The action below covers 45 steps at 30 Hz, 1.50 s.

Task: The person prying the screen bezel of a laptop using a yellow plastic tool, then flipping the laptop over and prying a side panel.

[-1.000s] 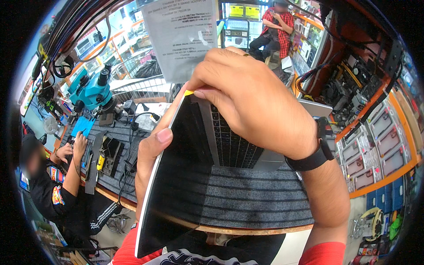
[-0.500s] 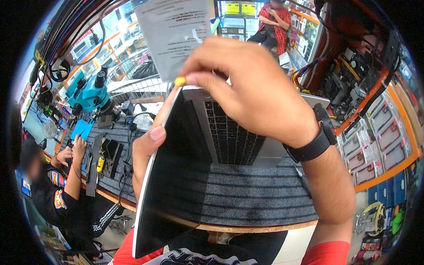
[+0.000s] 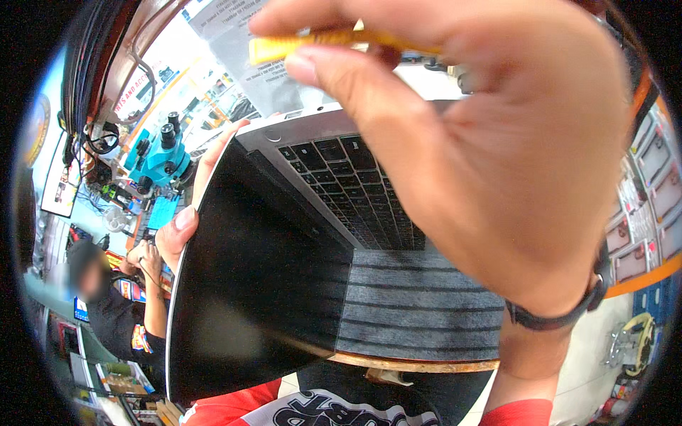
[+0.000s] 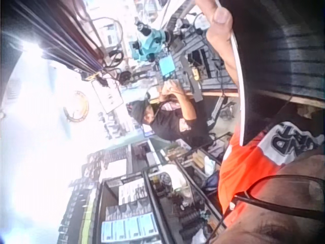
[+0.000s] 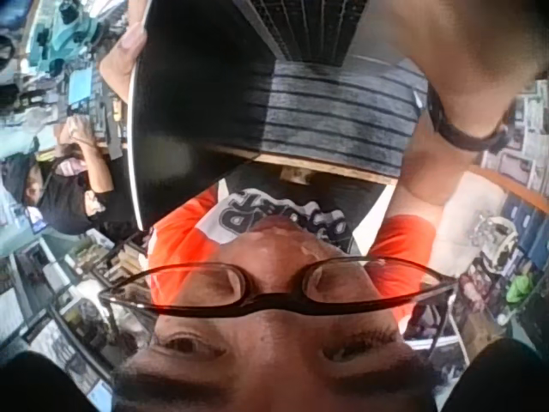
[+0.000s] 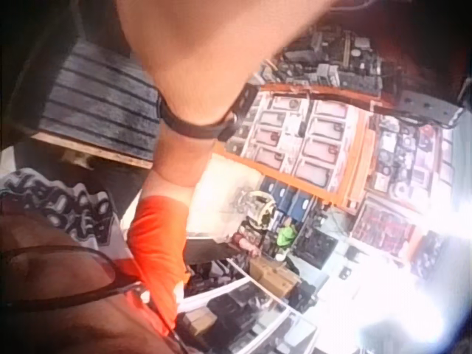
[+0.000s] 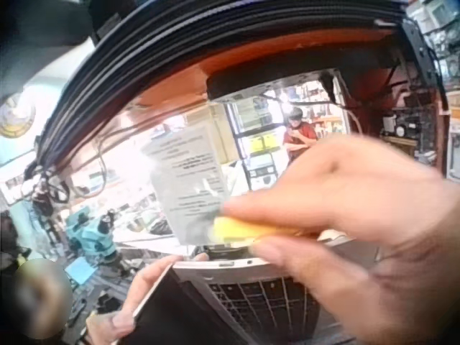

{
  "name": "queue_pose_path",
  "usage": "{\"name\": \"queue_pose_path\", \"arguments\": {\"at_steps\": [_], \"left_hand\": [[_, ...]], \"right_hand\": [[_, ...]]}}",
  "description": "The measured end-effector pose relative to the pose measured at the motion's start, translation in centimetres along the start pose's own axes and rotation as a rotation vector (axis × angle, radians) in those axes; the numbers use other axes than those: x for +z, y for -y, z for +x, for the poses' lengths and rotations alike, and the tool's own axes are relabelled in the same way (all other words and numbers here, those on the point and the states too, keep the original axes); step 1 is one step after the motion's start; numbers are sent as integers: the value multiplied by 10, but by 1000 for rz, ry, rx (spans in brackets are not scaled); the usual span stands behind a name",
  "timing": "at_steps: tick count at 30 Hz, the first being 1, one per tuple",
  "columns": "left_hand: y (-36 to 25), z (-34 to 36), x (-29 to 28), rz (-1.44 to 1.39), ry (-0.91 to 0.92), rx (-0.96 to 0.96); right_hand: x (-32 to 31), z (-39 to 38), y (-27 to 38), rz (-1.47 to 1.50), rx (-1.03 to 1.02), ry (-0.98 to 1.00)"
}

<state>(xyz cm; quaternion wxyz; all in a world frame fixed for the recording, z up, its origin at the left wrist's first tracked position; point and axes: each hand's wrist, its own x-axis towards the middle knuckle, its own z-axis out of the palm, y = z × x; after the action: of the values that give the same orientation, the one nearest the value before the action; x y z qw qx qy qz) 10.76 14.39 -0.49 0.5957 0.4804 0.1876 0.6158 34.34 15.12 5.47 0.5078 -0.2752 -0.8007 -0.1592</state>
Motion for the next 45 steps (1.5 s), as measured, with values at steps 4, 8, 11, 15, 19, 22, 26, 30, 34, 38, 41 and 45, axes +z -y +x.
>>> {"name": "queue_pose_path", "arguments": {"at_steps": [4,8,11,15,19,22,26,30,34,38,41,45], "left_hand": [[3,6,-10,-59,81,19],[5,9,-15,-38,112,1],[5,11,-15,108,70,1],[5,12,-15,166,55,10],[6,9,-18,204,66,45],[6,9,-24,229,88,99],[-4,11,-35,303,152,273],[-24,-9,-42,450,140,643],[-41,-48,-47,386,297,960],[-50,-59,-57,566,556,1018],[-57,-61,-61,697,663,890],[-57,-71,-61,727,581,869]], "right_hand": [[-10,-18,-7,65,56,-175],[-13,-37,-13,173,121,-336],[-13,-47,-16,235,153,-407],[-11,-51,-20,286,172,-455],[-10,-49,-23,312,178,-479],[-9,-47,-24,329,176,-480],[-9,-46,-27,347,186,-495],[-12,-48,-28,360,190,-519],[-15,-50,-28,372,192,-530],[-16,-53,-26,392,189,-537],[-17,-54,-28,397,190,-543],[-19,-56,-30,408,194,-554]]}}
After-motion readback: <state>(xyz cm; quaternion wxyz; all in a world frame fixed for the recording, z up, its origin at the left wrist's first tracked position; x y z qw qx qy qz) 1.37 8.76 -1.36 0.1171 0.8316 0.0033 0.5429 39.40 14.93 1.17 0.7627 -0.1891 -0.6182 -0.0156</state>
